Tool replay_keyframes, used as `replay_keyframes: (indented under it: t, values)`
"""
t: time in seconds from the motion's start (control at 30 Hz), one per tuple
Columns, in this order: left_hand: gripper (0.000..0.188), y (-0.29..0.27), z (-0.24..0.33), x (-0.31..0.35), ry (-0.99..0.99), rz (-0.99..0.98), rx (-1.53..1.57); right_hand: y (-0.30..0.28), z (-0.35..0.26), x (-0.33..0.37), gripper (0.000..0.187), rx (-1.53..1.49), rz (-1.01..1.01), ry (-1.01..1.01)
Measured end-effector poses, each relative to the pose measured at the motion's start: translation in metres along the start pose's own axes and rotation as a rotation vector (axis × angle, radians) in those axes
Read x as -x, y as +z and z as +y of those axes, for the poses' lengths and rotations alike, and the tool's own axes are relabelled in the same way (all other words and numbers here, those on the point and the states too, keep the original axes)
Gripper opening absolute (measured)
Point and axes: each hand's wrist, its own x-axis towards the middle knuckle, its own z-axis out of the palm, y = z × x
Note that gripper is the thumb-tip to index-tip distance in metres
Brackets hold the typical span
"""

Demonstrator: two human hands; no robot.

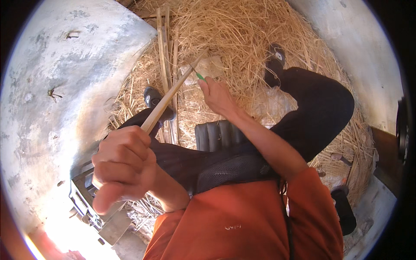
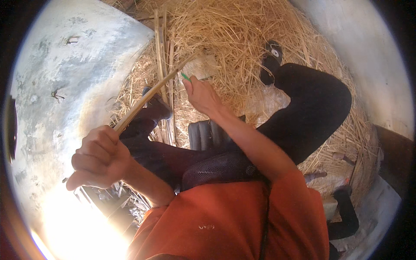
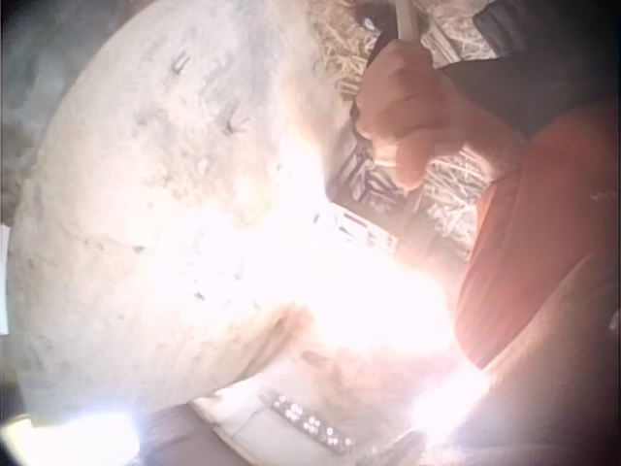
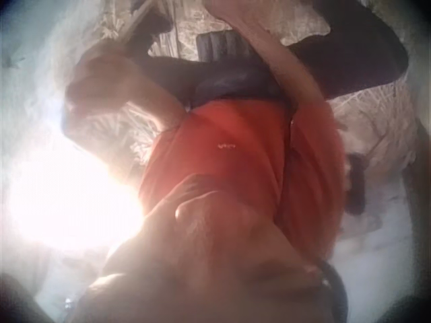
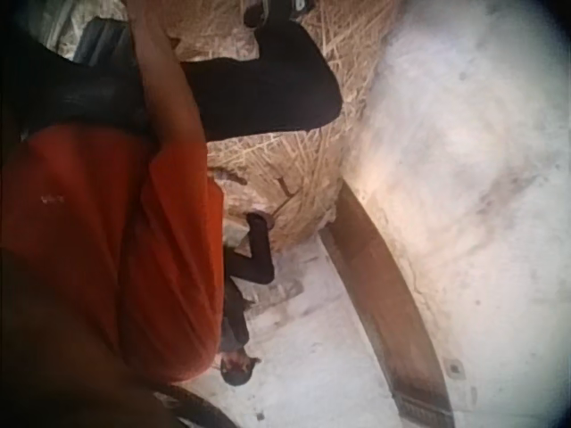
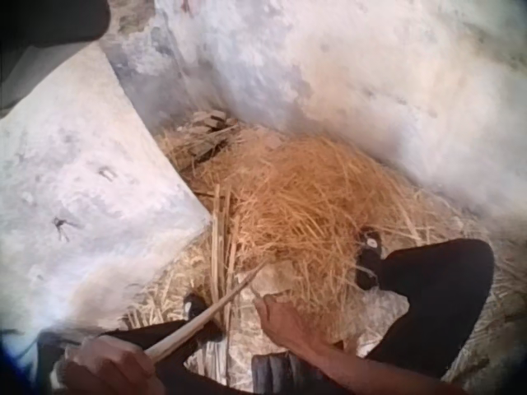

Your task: The person whittles a thin wooden stick with a knife, shaving off layers while sitting in an area covered in straw.

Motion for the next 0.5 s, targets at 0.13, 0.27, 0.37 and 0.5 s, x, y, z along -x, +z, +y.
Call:
replay_keyframes:
  t: [0.13, 0.27, 0.37, 0.5]
  values:
    - [0.062, -0.003, 0.012, -0.005, -0.032, -0.061, -0.093, -0.003, 0.009, -0.005, 0.043, 0.058, 0.056, 0.203]
    - [0.057, -0.012, 0.055, 0.002, 0.158, 0.252, -0.258, -0.022, 0.006, -0.011, 0.047, 0.016, 0.072, 0.196]
    - [0.048, -0.017, 0.097, 0.003, 0.213, 0.440, -0.404, -0.039, -0.019, -0.001, 0.051, -0.131, 0.098, 0.111]
    - [0.040, 0.007, 0.112, -0.015, 0.117, 0.169, -0.260, -0.066, -0.077, 0.039, 0.049, -0.348, 0.032, -0.011]
